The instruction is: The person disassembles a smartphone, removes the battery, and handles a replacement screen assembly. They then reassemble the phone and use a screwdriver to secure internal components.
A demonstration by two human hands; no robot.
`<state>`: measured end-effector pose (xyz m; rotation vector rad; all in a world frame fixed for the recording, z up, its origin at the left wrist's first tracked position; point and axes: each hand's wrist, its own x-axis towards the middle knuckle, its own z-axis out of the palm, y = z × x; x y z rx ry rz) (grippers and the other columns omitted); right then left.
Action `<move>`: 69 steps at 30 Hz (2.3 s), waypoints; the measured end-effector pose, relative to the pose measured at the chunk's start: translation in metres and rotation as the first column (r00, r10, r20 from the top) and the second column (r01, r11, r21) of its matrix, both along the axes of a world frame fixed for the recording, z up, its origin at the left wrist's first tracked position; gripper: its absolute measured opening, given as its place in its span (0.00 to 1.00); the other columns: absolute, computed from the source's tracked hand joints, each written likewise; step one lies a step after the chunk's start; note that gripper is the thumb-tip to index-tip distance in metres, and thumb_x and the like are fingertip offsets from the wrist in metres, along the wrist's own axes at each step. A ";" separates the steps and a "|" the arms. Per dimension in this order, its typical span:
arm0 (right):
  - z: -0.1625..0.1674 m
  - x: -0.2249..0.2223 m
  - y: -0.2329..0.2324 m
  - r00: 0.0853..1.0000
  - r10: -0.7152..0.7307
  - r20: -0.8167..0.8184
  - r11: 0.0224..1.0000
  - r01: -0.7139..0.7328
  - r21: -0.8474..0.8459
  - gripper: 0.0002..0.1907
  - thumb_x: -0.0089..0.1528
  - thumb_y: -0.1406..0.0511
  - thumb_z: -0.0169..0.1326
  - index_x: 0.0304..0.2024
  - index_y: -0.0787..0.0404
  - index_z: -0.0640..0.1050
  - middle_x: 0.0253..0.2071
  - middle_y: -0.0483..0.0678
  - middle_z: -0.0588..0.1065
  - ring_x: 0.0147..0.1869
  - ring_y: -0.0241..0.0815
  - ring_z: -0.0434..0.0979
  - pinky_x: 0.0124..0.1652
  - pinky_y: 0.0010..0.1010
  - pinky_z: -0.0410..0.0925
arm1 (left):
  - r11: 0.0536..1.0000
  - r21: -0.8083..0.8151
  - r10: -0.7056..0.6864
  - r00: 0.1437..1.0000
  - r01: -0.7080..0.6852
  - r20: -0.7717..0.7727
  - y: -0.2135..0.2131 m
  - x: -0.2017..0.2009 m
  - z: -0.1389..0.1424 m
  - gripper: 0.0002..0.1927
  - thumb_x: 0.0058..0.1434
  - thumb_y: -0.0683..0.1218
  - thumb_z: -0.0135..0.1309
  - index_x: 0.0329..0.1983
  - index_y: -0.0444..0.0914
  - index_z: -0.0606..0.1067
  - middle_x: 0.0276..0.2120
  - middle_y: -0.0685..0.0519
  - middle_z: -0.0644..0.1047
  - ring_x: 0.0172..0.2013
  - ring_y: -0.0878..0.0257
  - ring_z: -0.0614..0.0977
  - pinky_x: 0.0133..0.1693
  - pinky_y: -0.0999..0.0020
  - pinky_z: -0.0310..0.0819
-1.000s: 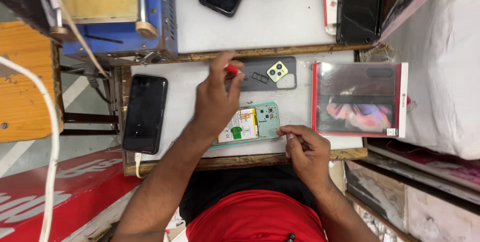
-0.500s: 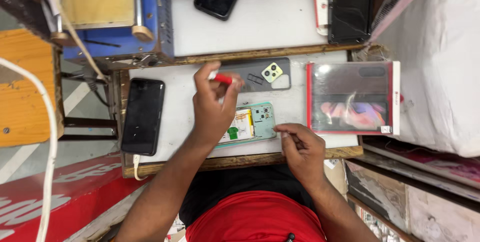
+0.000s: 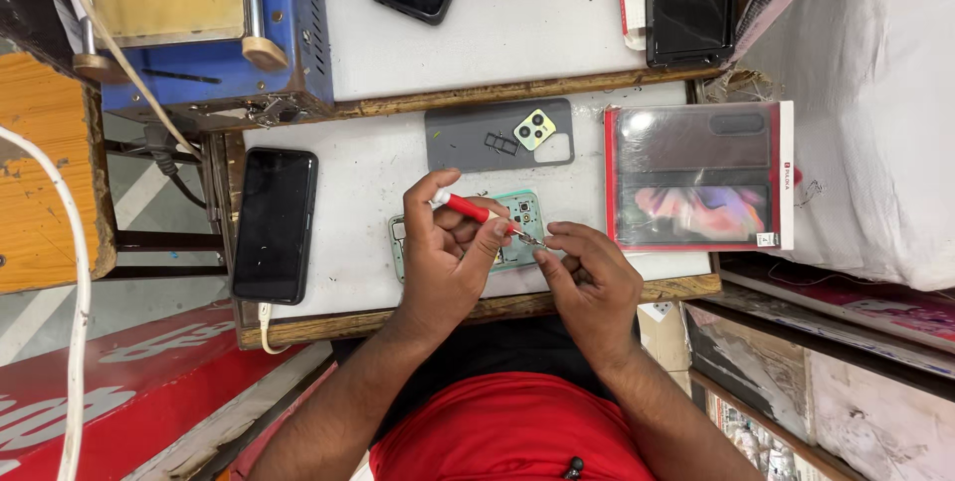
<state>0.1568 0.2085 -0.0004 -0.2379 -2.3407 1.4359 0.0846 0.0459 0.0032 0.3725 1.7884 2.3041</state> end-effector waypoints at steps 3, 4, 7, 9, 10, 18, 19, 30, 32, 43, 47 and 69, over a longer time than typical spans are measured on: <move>-0.003 0.001 0.001 1.000 -0.001 -0.023 0.999 0.003 0.051 0.07 0.62 0.72 0.65 0.42 0.63 0.81 0.49 0.49 0.80 0.32 0.26 0.75 0.31 0.18 0.69 | 1.000 -0.002 0.002 1.000 -0.002 -0.004 -0.001 0.001 -0.002 0.29 0.72 0.37 0.53 0.68 0.37 0.51 0.45 0.43 0.79 0.45 0.62 0.85 0.48 0.68 0.84; -0.003 0.002 0.002 1.000 0.000 -0.016 0.999 0.001 0.055 0.06 0.62 0.72 0.65 0.41 0.63 0.81 0.48 0.49 0.81 0.31 0.26 0.74 0.30 0.19 0.68 | 1.000 -0.004 0.006 1.000 -0.006 -0.005 -0.002 0.000 -0.003 0.29 0.72 0.37 0.53 0.68 0.37 0.51 0.44 0.42 0.80 0.44 0.62 0.84 0.47 0.68 0.84; -0.003 0.002 0.002 0.999 -0.009 0.032 0.999 0.011 -0.040 0.09 0.60 0.71 0.64 0.43 0.64 0.80 0.47 0.48 0.80 0.28 0.26 0.73 0.27 0.18 0.67 | 1.000 -0.001 0.008 1.000 -0.008 -0.002 -0.003 -0.002 -0.005 0.29 0.72 0.37 0.53 0.68 0.37 0.51 0.44 0.43 0.80 0.44 0.62 0.85 0.47 0.68 0.84; -0.002 0.002 0.001 0.999 -0.009 0.051 0.998 0.013 -0.066 0.10 0.60 0.71 0.65 0.43 0.64 0.80 0.46 0.48 0.80 0.27 0.25 0.72 0.26 0.18 0.67 | 1.000 -0.014 -0.010 1.000 0.010 0.005 -0.003 -0.003 -0.005 0.29 0.72 0.38 0.53 0.68 0.37 0.51 0.44 0.42 0.80 0.45 0.62 0.85 0.48 0.68 0.84; -0.002 0.002 0.001 0.999 -0.006 0.047 0.999 0.008 -0.042 0.10 0.59 0.71 0.65 0.43 0.64 0.80 0.46 0.48 0.80 0.28 0.26 0.72 0.26 0.18 0.66 | 1.000 -0.021 -0.018 1.000 0.019 0.008 -0.002 -0.003 -0.005 0.28 0.72 0.38 0.52 0.68 0.37 0.51 0.44 0.42 0.80 0.45 0.62 0.85 0.48 0.68 0.84; -0.006 0.005 0.002 1.000 -0.005 -0.004 0.998 0.005 -0.069 0.06 0.66 0.71 0.60 0.45 0.65 0.79 0.43 0.47 0.79 0.33 0.27 0.75 0.30 0.18 0.69 | 0.998 -0.066 0.017 0.999 -0.015 0.044 -0.003 -0.019 0.001 0.29 0.72 0.39 0.52 0.69 0.37 0.51 0.41 0.44 0.81 0.43 0.60 0.86 0.47 0.66 0.86; -0.007 0.005 0.002 1.000 -0.013 0.011 0.996 0.014 -0.086 0.05 0.67 0.71 0.58 0.45 0.65 0.79 0.42 0.47 0.79 0.31 0.26 0.75 0.29 0.17 0.69 | 0.999 -0.046 0.030 0.998 -0.027 0.051 -0.002 -0.024 0.001 0.29 0.73 0.39 0.52 0.70 0.37 0.51 0.41 0.44 0.81 0.43 0.60 0.86 0.48 0.66 0.86; -0.016 0.010 0.008 0.999 0.016 0.032 0.981 -0.010 -0.196 0.05 0.71 0.72 0.50 0.48 0.67 0.76 0.37 0.46 0.80 0.27 0.26 0.74 0.27 0.18 0.67 | 0.919 -0.394 0.037 0.998 -0.016 0.046 0.010 -0.060 0.000 0.30 0.70 0.40 0.54 0.69 0.38 0.53 0.39 0.46 0.84 0.44 0.61 0.88 0.47 0.67 0.85; -0.017 0.009 0.008 0.999 0.020 0.026 0.976 -0.014 -0.218 0.05 0.71 0.73 0.48 0.48 0.68 0.75 0.41 0.48 0.81 0.27 0.26 0.75 0.27 0.18 0.68 | 0.914 -0.405 0.021 0.998 0.006 0.062 0.012 -0.061 -0.001 0.30 0.70 0.41 0.54 0.69 0.38 0.53 0.39 0.46 0.84 0.44 0.61 0.88 0.47 0.67 0.85; -0.019 0.009 0.010 0.999 0.043 0.034 0.967 -0.033 -0.254 0.05 0.71 0.73 0.48 0.47 0.69 0.74 0.44 0.50 0.81 0.28 0.26 0.74 0.27 0.18 0.68 | 0.886 -0.460 -0.020 0.996 0.060 0.092 0.016 -0.064 0.001 0.31 0.69 0.41 0.54 0.70 0.40 0.53 0.39 0.45 0.83 0.45 0.59 0.88 0.46 0.66 0.86; -0.019 0.009 0.010 0.998 0.058 0.039 0.960 -0.045 -0.275 0.06 0.71 0.73 0.48 0.48 0.69 0.74 0.44 0.49 0.80 0.28 0.26 0.74 0.27 0.18 0.68 | 0.876 -0.478 -0.012 0.995 0.058 0.100 0.017 -0.065 0.000 0.31 0.69 0.41 0.54 0.70 0.40 0.53 0.39 0.45 0.83 0.45 0.59 0.88 0.45 0.66 0.86; -0.019 0.010 0.010 0.999 0.031 0.016 0.977 -0.026 -0.210 0.03 0.69 0.73 0.53 0.46 0.68 0.76 0.39 0.45 0.79 0.31 0.25 0.74 0.30 0.17 0.68 | 0.873 -0.466 -0.212 0.747 -0.145 -0.630 0.019 -0.042 0.002 0.29 0.72 0.37 0.56 0.70 0.42 0.57 0.48 0.45 0.80 0.46 0.54 0.87 0.46 0.63 0.86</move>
